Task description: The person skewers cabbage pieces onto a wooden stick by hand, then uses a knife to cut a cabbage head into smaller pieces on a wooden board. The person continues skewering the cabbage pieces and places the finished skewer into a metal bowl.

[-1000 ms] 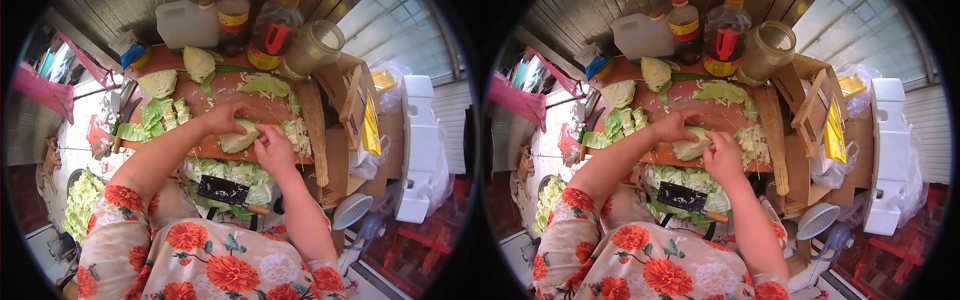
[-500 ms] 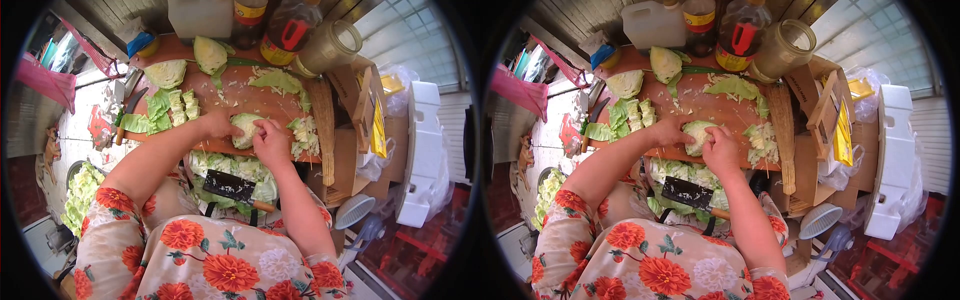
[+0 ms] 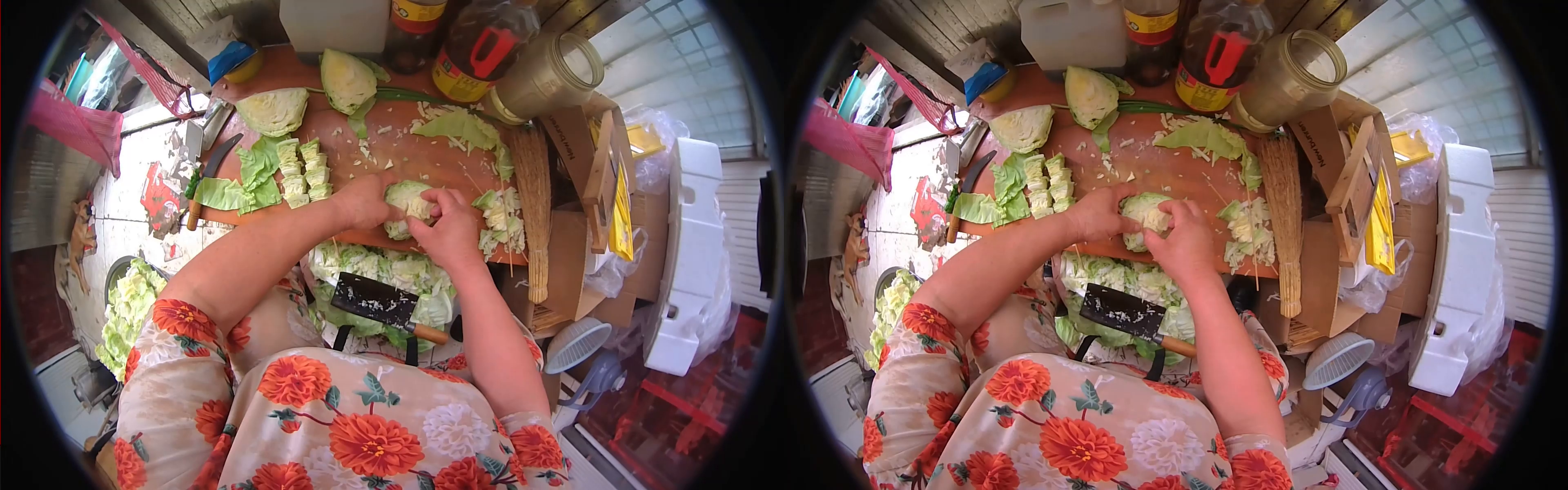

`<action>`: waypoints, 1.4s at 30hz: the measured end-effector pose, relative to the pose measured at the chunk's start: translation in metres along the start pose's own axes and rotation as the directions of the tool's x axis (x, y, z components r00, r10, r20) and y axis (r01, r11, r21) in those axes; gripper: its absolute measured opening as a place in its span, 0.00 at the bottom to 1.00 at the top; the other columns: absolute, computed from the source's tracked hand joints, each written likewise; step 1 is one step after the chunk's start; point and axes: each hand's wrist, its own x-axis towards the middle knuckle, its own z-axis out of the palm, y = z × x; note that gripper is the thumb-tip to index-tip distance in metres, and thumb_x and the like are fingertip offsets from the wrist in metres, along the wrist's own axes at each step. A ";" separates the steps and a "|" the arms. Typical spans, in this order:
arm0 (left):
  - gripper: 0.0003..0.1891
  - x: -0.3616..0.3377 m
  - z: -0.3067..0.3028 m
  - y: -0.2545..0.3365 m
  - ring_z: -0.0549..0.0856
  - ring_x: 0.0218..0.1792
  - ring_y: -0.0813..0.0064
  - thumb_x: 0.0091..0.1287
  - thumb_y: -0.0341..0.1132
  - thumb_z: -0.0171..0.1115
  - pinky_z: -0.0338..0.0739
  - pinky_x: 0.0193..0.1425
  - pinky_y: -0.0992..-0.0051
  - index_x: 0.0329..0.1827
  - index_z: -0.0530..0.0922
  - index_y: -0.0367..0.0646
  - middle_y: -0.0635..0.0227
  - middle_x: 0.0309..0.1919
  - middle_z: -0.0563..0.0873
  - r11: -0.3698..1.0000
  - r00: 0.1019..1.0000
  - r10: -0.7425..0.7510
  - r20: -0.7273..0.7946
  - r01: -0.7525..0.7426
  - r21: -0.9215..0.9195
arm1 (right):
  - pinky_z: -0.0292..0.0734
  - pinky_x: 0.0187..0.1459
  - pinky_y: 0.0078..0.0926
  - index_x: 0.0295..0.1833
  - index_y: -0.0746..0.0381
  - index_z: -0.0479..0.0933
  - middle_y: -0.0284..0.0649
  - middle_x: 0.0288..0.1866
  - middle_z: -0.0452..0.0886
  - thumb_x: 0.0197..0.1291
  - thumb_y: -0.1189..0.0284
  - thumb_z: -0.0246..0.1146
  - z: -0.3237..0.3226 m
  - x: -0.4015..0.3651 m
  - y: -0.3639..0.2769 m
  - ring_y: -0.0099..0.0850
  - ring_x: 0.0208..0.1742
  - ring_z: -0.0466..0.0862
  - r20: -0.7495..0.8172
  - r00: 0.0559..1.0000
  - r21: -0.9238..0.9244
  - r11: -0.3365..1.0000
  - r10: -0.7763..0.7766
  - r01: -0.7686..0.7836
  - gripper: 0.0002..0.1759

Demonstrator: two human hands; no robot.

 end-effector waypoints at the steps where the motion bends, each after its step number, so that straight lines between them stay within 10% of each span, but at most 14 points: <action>1: 0.33 0.000 -0.001 0.001 0.83 0.51 0.61 0.52 0.36 0.73 0.75 0.56 0.70 0.63 0.72 0.38 0.53 0.50 0.84 1.000 1.000 -0.009 0.006 0.009 0.004 | 0.77 0.46 0.33 0.48 0.63 0.77 0.42 0.42 0.77 0.44 0.68 0.70 0.000 0.000 -0.001 0.36 0.41 0.79 0.000 1.000 -0.001 1.000 0.000 0.000 0.23; 15: 0.34 0.018 0.028 0.015 0.84 0.50 0.61 0.57 0.39 0.70 0.78 0.53 0.67 0.66 0.68 0.39 0.52 0.50 0.83 0.984 0.981 -0.175 -0.079 0.171 -0.054 | 0.74 0.38 0.17 0.51 0.66 0.78 0.33 0.31 0.80 0.50 0.76 0.64 -0.004 0.008 0.033 0.18 0.33 0.78 0.068 0.970 0.610 0.760 0.232 -0.224 0.20; 25: 0.38 0.014 0.025 0.017 0.83 0.51 0.61 0.51 0.38 0.76 0.77 0.56 0.70 0.65 0.68 0.38 0.52 0.50 0.83 0.976 0.987 -0.126 -0.095 0.106 -0.191 | 0.75 0.45 0.16 0.55 0.66 0.76 0.33 0.42 0.79 0.55 0.81 0.61 -0.003 -0.001 0.035 0.20 0.39 0.78 -0.003 0.997 0.364 0.928 0.078 -0.072 0.19; 34: 0.35 0.015 0.012 0.014 0.83 0.51 0.61 0.50 0.31 0.69 0.76 0.56 0.70 0.64 0.69 0.39 0.52 0.48 0.83 0.980 0.980 -0.177 -0.094 0.166 -0.111 | 0.76 0.42 0.19 0.51 0.67 0.79 0.37 0.41 0.83 0.54 0.78 0.62 -0.033 0.008 0.035 0.23 0.41 0.81 0.012 0.901 0.763 0.578 0.434 -0.289 0.16; 38: 0.35 0.023 -0.015 -0.002 0.83 0.50 0.58 0.50 0.32 0.70 0.76 0.56 0.69 0.65 0.68 0.38 0.50 0.48 0.83 0.986 0.923 -0.155 -0.352 0.126 -0.105 | 0.76 0.47 0.23 0.50 0.66 0.79 0.40 0.44 0.82 0.54 0.79 0.59 -0.020 0.006 0.041 0.27 0.42 0.82 -0.160 0.938 0.539 0.823 0.309 -0.180 0.16; 40: 0.35 0.019 -0.032 -0.001 0.80 0.55 0.53 0.52 0.37 0.69 0.74 0.60 0.65 0.65 0.69 0.39 0.49 0.54 0.81 0.986 0.833 -0.163 -0.529 0.121 -0.113 | 0.77 0.48 0.26 0.50 0.64 0.78 0.39 0.46 0.80 0.53 0.79 0.61 -0.001 -0.001 0.033 0.33 0.42 0.81 -0.252 0.960 -0.072 0.991 -0.125 0.110 0.16; 42: 0.34 0.019 -0.036 -0.010 0.78 0.57 0.53 0.54 0.38 0.68 0.73 0.61 0.65 0.64 0.69 0.38 0.49 0.56 0.78 0.991 0.795 -0.106 -0.598 0.135 0.004 | 0.76 0.51 0.32 0.50 0.62 0.78 0.41 0.48 0.79 0.51 0.78 0.62 0.018 -0.012 0.023 0.39 0.47 0.79 -0.151 0.965 -0.157 0.969 -0.216 0.192 0.18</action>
